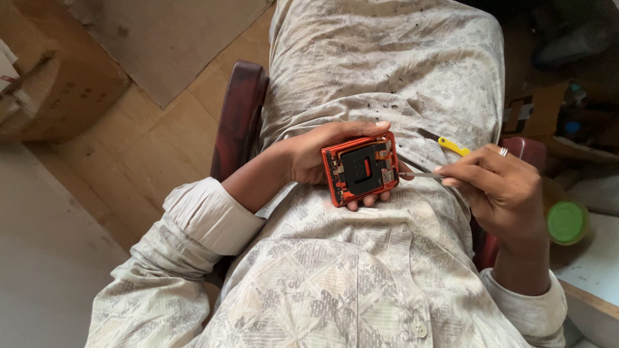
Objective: The person sits in a chair with a small orange electronic device on their lap and uses a long metal tool to pry and adjust the edges of its open casing. They reposition the device, work around its sides, and continue manipulating the internal components with the tool.
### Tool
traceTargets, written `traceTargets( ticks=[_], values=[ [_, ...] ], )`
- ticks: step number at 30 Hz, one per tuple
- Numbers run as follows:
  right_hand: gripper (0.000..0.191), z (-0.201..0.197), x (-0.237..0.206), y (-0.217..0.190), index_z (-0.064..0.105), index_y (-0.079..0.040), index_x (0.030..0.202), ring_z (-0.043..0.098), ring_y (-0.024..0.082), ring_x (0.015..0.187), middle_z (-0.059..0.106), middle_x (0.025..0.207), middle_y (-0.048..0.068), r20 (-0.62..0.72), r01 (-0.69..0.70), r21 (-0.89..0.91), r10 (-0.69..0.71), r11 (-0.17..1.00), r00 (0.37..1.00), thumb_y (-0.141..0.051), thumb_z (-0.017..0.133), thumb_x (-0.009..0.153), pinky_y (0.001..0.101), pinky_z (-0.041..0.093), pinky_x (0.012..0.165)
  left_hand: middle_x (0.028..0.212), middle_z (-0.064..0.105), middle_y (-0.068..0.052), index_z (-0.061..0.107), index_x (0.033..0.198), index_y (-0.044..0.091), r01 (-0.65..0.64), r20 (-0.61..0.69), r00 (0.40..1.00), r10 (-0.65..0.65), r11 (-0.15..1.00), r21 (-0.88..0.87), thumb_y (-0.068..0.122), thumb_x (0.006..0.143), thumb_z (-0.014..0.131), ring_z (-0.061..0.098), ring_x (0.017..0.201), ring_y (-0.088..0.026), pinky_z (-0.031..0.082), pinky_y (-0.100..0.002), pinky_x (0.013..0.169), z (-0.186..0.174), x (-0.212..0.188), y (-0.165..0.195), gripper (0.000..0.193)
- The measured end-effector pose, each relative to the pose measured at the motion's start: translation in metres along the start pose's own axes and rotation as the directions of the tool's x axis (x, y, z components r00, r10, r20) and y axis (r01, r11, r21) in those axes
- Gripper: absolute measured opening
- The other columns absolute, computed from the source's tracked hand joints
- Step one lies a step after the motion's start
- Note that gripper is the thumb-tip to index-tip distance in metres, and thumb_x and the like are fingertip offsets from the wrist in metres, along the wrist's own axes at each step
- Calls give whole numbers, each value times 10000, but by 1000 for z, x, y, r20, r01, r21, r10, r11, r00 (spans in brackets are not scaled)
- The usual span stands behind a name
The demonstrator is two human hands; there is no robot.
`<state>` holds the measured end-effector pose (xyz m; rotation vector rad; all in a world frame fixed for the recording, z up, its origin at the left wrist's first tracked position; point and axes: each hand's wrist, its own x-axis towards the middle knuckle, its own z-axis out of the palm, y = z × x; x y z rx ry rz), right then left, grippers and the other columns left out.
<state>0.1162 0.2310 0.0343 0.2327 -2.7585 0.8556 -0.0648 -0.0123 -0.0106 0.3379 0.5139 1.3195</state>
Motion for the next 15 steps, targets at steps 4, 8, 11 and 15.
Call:
traceTargets(
  ticks=[4,8,11,15],
  values=[
    [99,6,1,5,753,-88,1015,596,143,620,660,774,46,28,25,-71,-23,997,999,-135,796,939,303,447,578,1022,710,-207,545,1425,-159,-4,6,1000,4,1000,13,590,1060,403,740,790,-244,641,-342,661,0,-1,1,845],
    [265,12,0,3,715,-56,1013,628,132,625,678,771,56,20,-17,28,16,999,1000,-211,832,833,300,471,565,1025,709,-208,541,1430,-159,-1,15,1000,1,1000,12,590,1058,401,738,794,-241,642,-340,673,0,-2,1,847],
    [164,14,0,3,719,-78,933,682,130,686,709,820,55,1,64,65,-64,996,998,-182,829,868,283,508,587,1023,708,-211,540,1432,-161,1,13,1000,-1,1000,6,588,1059,404,737,793,-242,642,-338,674,0,-2,1,848],
    [128,16,1,10,748,-101,972,700,126,733,738,894,56,-79,119,38,-116,992,990,-138,835,884,253,535,611,1020,707,-207,539,1427,-151,28,22,999,-27,999,-40,589,1057,396,738,792,-241,644,-340,673,-1,0,1,840]
  ],
)
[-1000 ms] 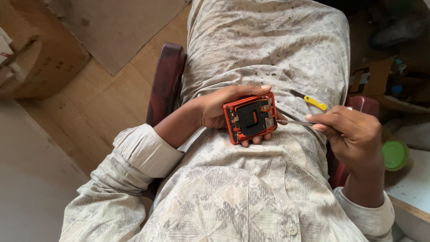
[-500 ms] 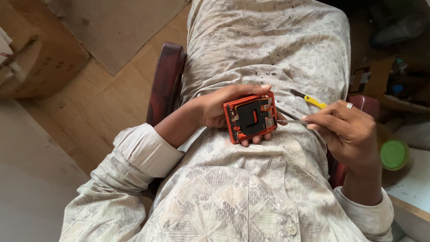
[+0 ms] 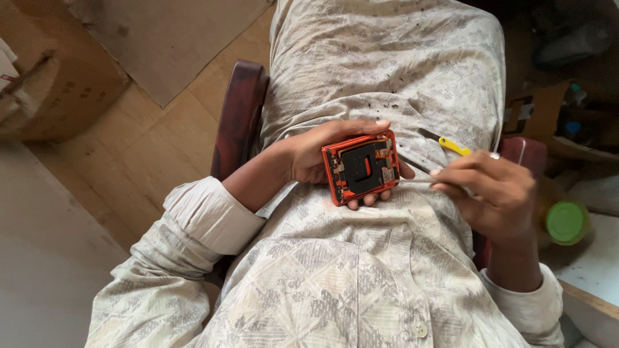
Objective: The person sits in a chair with a small orange electronic device on their lap and uses a long metal tool to pry and adjust the edges of its open casing. They reposition the device, work around its sides, and continue manipulating the internal components with the tool.
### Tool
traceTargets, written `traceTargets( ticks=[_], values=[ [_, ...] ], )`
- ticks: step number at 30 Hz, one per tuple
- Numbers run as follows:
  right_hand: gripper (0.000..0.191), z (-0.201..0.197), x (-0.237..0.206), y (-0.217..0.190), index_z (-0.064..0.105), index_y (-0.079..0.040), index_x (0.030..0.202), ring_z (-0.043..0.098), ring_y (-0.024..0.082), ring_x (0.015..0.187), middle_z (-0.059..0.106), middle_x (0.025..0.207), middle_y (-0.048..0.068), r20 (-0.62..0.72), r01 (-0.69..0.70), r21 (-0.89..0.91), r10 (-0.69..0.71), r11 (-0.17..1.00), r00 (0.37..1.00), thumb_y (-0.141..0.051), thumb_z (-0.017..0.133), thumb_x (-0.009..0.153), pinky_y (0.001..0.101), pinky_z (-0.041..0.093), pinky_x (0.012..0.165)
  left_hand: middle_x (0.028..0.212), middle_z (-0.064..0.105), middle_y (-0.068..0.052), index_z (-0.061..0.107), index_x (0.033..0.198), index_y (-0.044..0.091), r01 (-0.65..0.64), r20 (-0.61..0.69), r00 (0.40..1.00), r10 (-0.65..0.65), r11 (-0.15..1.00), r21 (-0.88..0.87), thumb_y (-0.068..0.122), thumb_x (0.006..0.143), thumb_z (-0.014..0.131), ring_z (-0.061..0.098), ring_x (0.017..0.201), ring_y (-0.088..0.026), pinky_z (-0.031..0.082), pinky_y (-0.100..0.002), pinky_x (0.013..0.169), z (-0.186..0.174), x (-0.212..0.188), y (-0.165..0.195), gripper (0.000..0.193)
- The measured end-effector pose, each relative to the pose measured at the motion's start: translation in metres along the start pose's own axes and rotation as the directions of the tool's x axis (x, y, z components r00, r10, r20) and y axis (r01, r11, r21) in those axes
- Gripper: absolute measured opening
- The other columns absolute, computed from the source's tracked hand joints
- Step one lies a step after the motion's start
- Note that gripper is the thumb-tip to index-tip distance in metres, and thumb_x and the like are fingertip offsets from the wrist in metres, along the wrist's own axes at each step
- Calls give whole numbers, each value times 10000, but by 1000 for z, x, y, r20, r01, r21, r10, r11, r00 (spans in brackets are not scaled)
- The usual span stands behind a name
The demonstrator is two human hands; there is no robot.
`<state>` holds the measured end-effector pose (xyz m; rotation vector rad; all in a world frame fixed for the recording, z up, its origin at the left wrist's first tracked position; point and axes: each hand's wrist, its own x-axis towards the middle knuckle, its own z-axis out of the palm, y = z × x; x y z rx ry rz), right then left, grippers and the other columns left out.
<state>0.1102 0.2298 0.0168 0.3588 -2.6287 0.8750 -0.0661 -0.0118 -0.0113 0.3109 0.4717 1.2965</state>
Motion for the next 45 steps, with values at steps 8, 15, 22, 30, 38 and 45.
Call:
traceTargets(
  ticks=[8,15,22,30,38,45],
  values=[
    [247,-5,-3,-2,801,-165,1103,619,103,703,729,878,-10,-13,53,-116,-55,992,998,-32,832,897,280,414,668,1005,708,-211,566,1395,-159,-35,-18,999,36,999,35,592,1059,416,736,778,-248,640,-348,653,0,0,-1,836],
    [359,-7,2,-12,814,-170,1144,510,117,642,721,859,-14,20,47,-175,-44,983,999,50,780,861,301,336,623,1013,714,-210,573,1392,-160,-19,-40,999,20,1000,21,586,1056,424,739,786,-250,642,-353,668,1,-2,-1,833],
    [342,-8,7,-22,807,-167,1136,487,130,605,701,794,-7,55,30,-213,-19,977,998,18,813,848,331,335,625,995,721,-207,597,1360,-153,-11,-77,997,14,999,41,569,1053,426,736,759,-252,643,-352,660,4,-2,0,803],
    [376,-13,12,-32,801,-158,1121,529,177,623,692,822,23,128,8,-216,20,976,992,10,793,785,338,425,625,979,722,-202,617,1348,-135,-4,-89,996,11,997,79,565,1054,426,737,741,-246,635,-339,637,5,-2,0,783],
    [386,-13,14,-32,799,-156,1117,532,170,603,696,811,28,154,7,-215,27,977,988,23,774,777,334,429,601,972,720,-204,615,1353,-140,7,-89,996,0,997,79,564,1059,422,737,735,-248,639,-343,644,3,-1,-1,787],
    [345,-11,12,-35,803,-180,1120,535,170,599,711,851,34,111,28,-301,6,953,994,-38,815,806,340,421,622,976,722,-205,605,1345,-137,19,-81,997,-13,998,65,571,1047,426,736,735,-244,640,-348,637,1,2,1,789]
  ],
)
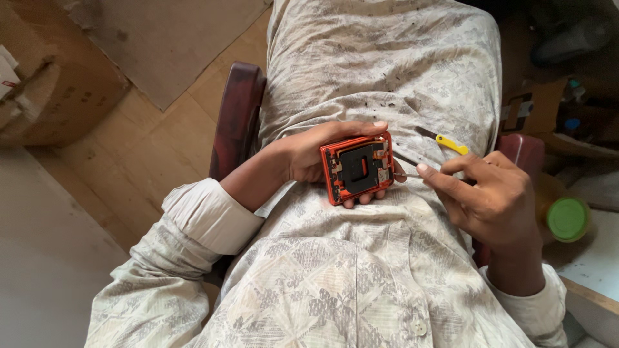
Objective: The person sits in a chair with a small orange electronic device on their lap and uses a long metal tool to pry and adjust the edges of its open casing. They reposition the device, work around its sides, and continue manipulating the internal components with the tool.
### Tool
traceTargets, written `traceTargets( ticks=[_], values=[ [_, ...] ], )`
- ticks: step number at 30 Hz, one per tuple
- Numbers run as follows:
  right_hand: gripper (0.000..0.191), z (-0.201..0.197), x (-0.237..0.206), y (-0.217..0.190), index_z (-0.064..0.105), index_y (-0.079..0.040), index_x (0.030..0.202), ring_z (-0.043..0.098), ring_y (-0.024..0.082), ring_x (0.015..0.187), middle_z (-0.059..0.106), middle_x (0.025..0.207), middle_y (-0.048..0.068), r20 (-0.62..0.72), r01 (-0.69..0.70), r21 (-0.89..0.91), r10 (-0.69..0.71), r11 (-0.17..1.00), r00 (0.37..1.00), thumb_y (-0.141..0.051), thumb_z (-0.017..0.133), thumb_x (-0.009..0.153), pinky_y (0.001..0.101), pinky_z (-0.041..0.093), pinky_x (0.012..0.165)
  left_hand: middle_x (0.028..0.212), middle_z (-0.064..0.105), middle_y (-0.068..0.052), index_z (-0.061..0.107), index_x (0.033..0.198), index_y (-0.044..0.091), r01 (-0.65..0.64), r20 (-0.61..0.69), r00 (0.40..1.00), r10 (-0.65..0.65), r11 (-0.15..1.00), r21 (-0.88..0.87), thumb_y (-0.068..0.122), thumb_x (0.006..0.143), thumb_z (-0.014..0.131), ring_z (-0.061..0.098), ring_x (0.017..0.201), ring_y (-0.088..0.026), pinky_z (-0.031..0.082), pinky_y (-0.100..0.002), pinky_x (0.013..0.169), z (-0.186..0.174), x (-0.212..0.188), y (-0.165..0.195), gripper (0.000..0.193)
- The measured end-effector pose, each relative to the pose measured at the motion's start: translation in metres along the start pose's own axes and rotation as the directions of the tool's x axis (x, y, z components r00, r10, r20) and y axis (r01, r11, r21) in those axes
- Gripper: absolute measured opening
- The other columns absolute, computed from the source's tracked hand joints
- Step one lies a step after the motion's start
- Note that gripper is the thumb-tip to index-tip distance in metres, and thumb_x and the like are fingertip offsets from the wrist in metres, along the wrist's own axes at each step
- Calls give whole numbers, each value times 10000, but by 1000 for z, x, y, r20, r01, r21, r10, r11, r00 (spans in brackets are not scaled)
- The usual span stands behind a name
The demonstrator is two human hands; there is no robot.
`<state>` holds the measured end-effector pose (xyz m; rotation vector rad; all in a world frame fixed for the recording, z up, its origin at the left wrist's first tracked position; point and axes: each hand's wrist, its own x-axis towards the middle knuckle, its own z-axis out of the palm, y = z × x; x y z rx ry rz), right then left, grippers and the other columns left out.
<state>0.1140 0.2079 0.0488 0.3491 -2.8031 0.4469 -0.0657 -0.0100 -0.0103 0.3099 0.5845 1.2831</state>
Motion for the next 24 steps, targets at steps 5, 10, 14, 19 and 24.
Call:
traceTargets(
  ticks=[5,10,14,19,24],
  values=[
    [341,2,-2,0,808,-190,1147,553,179,654,728,896,22,-4,-12,-68,12,998,1000,-7,769,861,343,432,677,982,721,-212,607,1344,-145,-9,-1,1000,9,1000,10,574,1047,431,738,738,-249,641,-349,639,0,0,1,798],
    [398,3,-3,1,800,-188,1186,607,183,765,724,951,11,9,19,-123,-18,992,1000,18,717,855,348,458,733,983,723,-215,614,1337,-150,-21,-20,1000,22,999,34,570,1049,432,739,735,-251,640,-349,627,2,-3,1,796],
    [372,6,-5,3,802,-158,1173,607,179,710,702,862,25,37,29,-111,-25,993,999,15,735,851,371,435,687,988,724,-209,610,1343,-135,-6,-12,1000,6,1000,12,573,1048,422,739,741,-250,643,-349,633,2,-3,2,791],
    [277,12,-5,7,802,-67,1183,558,140,523,631,676,23,20,101,-55,-100,993,995,-54,784,908,334,444,516,981,728,-209,618,1335,-133,-10,-6,1000,11,1000,16,575,1049,422,740,736,-254,640,-350,622,1,-3,2,789],
    [151,5,-9,3,767,-87,1075,645,166,633,743,889,73,-10,99,19,-98,995,995,-63,776,926,325,473,546,969,728,-218,626,1321,-134,-34,-20,999,35,998,44,568,1047,437,744,736,-264,643,-361,615,2,-3,1,776]
  ],
)
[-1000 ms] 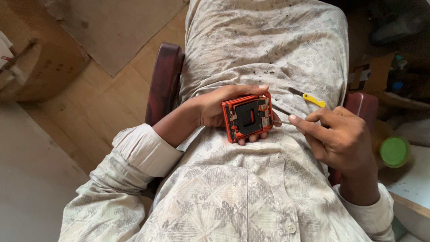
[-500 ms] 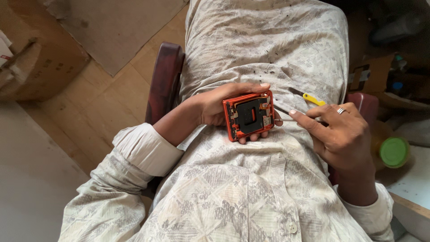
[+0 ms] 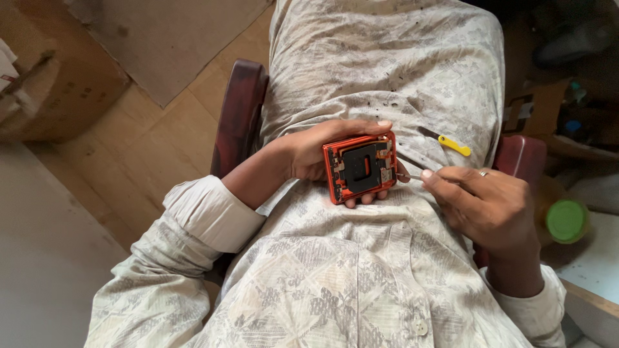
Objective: The person sits in a chair with a small orange electronic device on their lap and uses a long metal tool to pry and adjust the edges of its open casing. They reposition the device, work around its sides, and continue manipulating the internal components with the tool.
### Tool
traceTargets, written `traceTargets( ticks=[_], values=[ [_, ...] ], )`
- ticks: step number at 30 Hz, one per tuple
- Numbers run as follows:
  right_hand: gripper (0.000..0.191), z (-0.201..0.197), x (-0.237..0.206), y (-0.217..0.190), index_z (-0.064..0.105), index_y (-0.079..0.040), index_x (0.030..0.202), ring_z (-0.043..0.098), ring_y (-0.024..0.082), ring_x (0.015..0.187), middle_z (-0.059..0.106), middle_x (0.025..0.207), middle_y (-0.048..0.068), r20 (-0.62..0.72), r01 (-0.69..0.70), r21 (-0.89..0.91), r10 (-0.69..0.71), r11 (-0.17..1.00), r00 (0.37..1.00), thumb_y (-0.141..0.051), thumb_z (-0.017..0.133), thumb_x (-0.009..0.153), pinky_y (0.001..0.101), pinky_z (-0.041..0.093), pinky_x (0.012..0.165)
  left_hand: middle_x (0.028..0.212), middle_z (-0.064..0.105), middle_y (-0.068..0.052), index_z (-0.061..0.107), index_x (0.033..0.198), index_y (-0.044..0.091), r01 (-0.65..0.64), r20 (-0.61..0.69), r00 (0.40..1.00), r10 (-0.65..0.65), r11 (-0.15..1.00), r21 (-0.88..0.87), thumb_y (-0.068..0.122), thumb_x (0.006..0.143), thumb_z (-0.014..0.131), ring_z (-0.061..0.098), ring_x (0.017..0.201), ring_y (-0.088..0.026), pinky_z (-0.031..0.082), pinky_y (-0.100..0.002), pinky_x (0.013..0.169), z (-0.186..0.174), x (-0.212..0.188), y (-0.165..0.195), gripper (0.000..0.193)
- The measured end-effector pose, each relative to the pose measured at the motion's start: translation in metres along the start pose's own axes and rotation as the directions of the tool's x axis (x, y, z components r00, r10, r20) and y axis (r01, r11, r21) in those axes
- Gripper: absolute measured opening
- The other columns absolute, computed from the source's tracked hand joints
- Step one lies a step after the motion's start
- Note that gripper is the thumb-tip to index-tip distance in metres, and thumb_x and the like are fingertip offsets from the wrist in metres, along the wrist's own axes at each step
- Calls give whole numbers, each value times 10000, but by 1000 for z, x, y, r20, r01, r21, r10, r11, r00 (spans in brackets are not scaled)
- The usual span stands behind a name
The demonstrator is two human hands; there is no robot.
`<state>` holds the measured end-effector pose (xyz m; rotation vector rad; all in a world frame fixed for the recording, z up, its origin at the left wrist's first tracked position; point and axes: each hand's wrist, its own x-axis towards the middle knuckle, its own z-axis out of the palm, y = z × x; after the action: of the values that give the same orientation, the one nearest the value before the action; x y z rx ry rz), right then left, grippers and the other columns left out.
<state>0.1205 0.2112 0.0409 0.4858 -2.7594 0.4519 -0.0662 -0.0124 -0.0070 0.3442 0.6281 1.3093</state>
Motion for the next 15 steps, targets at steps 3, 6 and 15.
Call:
traceTargets(
  ticks=[3,6,15],
  values=[
    [240,-2,2,-1,799,-66,1049,624,171,587,758,867,75,-4,-16,-31,16,999,1000,3,772,821,335,471,518,963,725,-215,624,1327,-120,36,-9,999,-36,999,-20,566,1041,438,747,739,-262,644,-358,612,1,0,1,766],
    [281,-1,6,-2,784,-75,1101,673,184,684,734,920,46,-28,19,-53,-21,998,999,50,742,854,311,527,602,954,727,-218,625,1324,-129,22,-16,1000,-22,1000,-1,573,1037,445,746,729,-265,641,-361,601,1,-1,0,780],
    [239,-2,8,-9,812,-118,1077,622,199,625,715,874,59,19,-67,-100,70,993,997,-80,778,843,349,491,562,975,727,-211,616,1354,-110,52,21,998,-51,998,-33,583,1035,433,745,745,-257,643,-354,618,-2,2,0,785]
  ],
)
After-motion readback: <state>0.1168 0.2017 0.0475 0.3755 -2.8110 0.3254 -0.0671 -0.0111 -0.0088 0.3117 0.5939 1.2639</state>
